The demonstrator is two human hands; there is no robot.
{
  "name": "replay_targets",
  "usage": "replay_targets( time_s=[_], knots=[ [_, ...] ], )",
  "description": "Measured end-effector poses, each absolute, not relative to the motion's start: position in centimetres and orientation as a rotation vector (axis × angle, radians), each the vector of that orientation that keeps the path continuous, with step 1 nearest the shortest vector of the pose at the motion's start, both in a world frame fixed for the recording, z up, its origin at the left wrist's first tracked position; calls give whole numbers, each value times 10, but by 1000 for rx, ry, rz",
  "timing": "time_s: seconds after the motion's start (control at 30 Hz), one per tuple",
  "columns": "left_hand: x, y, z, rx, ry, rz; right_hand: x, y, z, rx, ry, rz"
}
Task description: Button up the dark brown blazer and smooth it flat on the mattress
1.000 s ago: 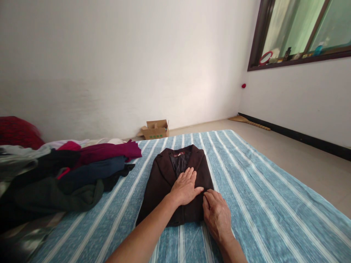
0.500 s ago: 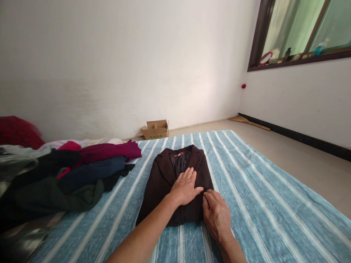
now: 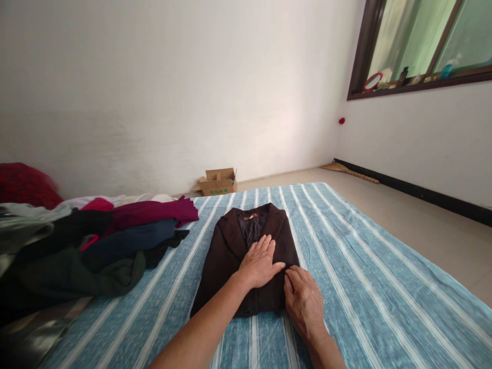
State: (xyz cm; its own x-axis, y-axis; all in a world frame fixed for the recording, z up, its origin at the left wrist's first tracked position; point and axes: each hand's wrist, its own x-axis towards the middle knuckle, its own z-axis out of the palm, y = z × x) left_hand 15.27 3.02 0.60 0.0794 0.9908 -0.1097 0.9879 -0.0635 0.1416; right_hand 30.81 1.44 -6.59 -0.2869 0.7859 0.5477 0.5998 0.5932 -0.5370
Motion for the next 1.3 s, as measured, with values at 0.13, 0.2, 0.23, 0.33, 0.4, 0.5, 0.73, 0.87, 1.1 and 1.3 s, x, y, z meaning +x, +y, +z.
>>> replay_targets(
  time_s=[0.13, 0.2, 0.23, 0.33, 0.4, 0.5, 0.73, 0.87, 1.1, 1.3],
  knots=[
    [152, 30, 6, 2173, 2013, 22, 308, 14, -66, -1098, -1998, 277],
    [153, 30, 7, 2173, 2012, 24, 308, 14, -65, -1095, -2004, 277],
    [153, 30, 7, 2172, 2012, 24, 308, 14, -65, -1097, -2003, 277],
    [153, 29, 8, 2166, 2016, 16, 308, 13, -64, -1103, -2001, 275],
    [153, 29, 9, 2164, 2016, 16, 308, 13, -63, -1105, -2003, 281],
    [153, 29, 8, 2169, 2019, 28, 308, 13, -63, -1104, -2005, 299],
    [153, 29, 5, 2172, 2026, 37, 309, 13, -65, -1116, -2003, 293],
    [153, 30, 5, 2162, 2023, 37, 309, 13, -65, -1103, -1996, 279],
    [153, 29, 7, 2168, 2017, 19, 309, 13, -64, -1097, -1989, 271],
    [153, 30, 7, 2166, 2016, 29, 309, 13, -66, -1093, -1990, 279]
  ],
)
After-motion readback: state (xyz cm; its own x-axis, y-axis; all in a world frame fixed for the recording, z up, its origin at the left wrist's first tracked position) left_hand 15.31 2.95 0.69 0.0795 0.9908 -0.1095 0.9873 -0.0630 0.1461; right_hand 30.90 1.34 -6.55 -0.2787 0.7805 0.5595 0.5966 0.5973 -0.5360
